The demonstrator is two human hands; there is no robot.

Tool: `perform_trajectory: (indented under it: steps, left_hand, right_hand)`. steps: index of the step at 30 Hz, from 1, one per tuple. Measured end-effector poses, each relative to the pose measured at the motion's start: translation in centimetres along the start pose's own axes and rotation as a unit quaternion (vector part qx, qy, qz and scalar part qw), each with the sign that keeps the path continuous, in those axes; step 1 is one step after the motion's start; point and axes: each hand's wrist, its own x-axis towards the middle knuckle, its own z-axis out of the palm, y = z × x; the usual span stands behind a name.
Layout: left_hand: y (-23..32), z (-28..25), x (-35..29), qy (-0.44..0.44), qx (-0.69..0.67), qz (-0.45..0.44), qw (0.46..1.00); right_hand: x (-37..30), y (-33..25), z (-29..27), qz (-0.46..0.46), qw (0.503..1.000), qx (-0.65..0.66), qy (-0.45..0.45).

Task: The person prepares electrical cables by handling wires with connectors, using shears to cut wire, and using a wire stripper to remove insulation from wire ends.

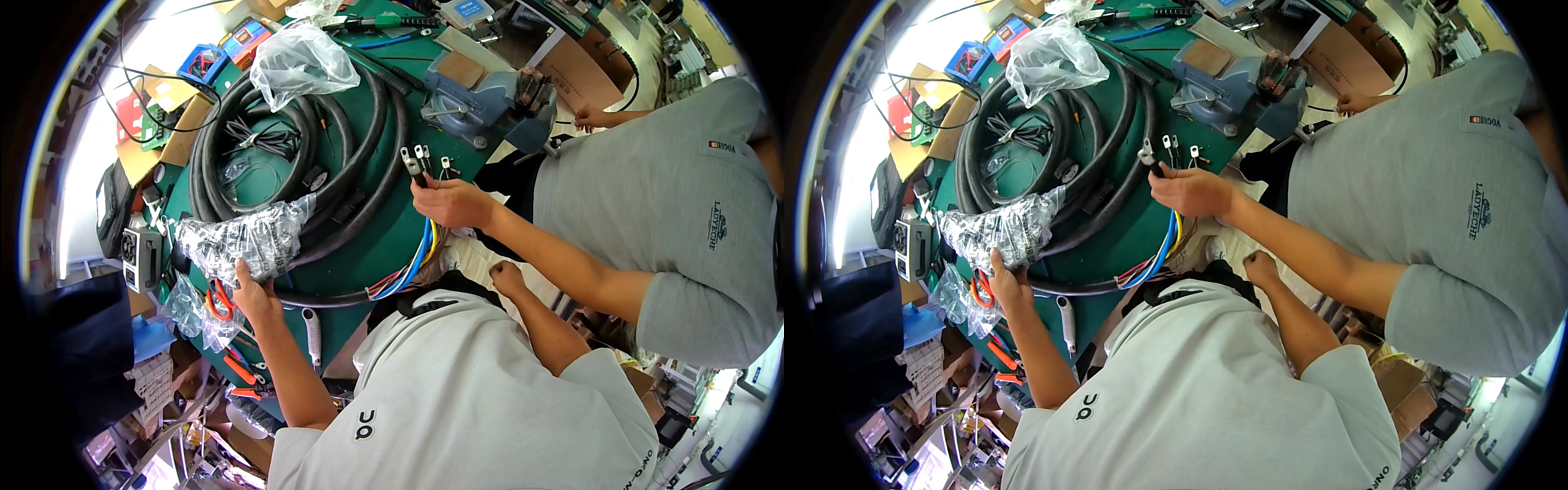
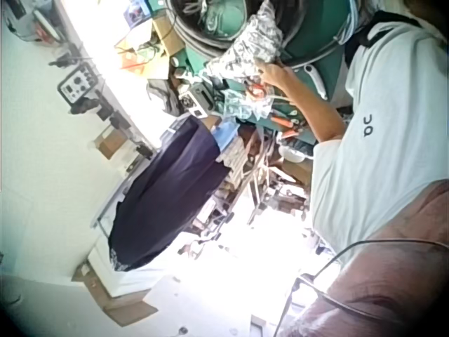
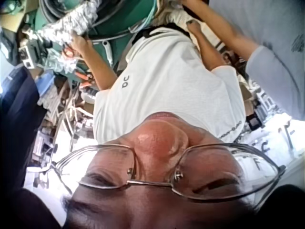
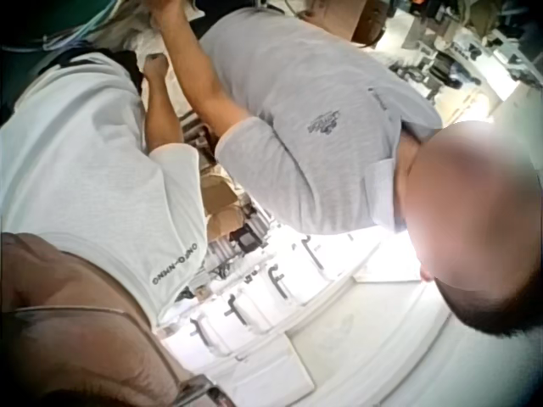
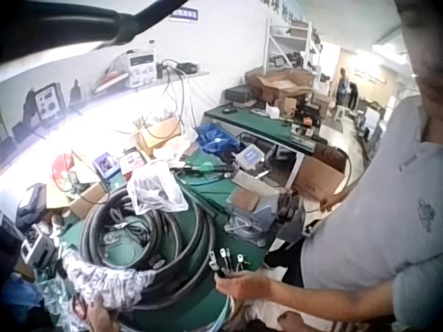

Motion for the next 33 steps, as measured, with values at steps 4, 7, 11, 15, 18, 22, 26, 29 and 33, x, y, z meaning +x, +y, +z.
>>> perform_trajectory:
  steps: [4,7,11,15,18,22,26,29,33]
  left_hand:
    - [0.2,0.0,-0.2,0.001,0.022,-0.005,1.0]
    - [0.4,0.3,-0.7,-0.004,0.031,0.002,1.0]
    - [0.0,-0.2,-0.5,-0.001,0.044,0.006,0.999]
    - [0.3,0.3,-1.1,0.007,0.042,0.022,0.999]
    - [0.0,0.0,-1.0,-0.004,0.043,0.038,0.998]
    - [0.5,-0.2,-1.1,-0.041,0.053,0.009,0.998]
    - [0.9,-2.0,-2.7,-0.011,0.128,0.02,0.992]
    - [0.8,-1.6,-7.9,0.027,0.132,0.091,0.987]
    - [-2.5,-4.7,-13.9,0.078,0.111,0.07,0.988]
  right_hand:
    - [-0.9,4.8,0.3,0.123,0.992,-0.01,-0.037]
    - [-2.4,5.0,-0.5,0.222,0.971,0.057,-0.069]
    - [-4.2,3.2,-0.8,0.209,0.969,0.119,-0.047]
    - [-4.9,0.6,-0.5,0.174,0.977,0.117,-0.028]
    - [-5.1,-1.1,-0.8,0.134,0.986,0.094,-0.03]
    - [-4.7,-0.2,-0.6,0.096,0.991,0.075,-0.048]
    - [-2.9,4.6,0.1,0.049,0.996,0.052,-0.053]
    - [-2.8,7.3,-0.8,0.052,0.994,0.08,-0.061]
    - [-3.4,10.8,-2.5,0.043,0.99,0.1,-0.087]
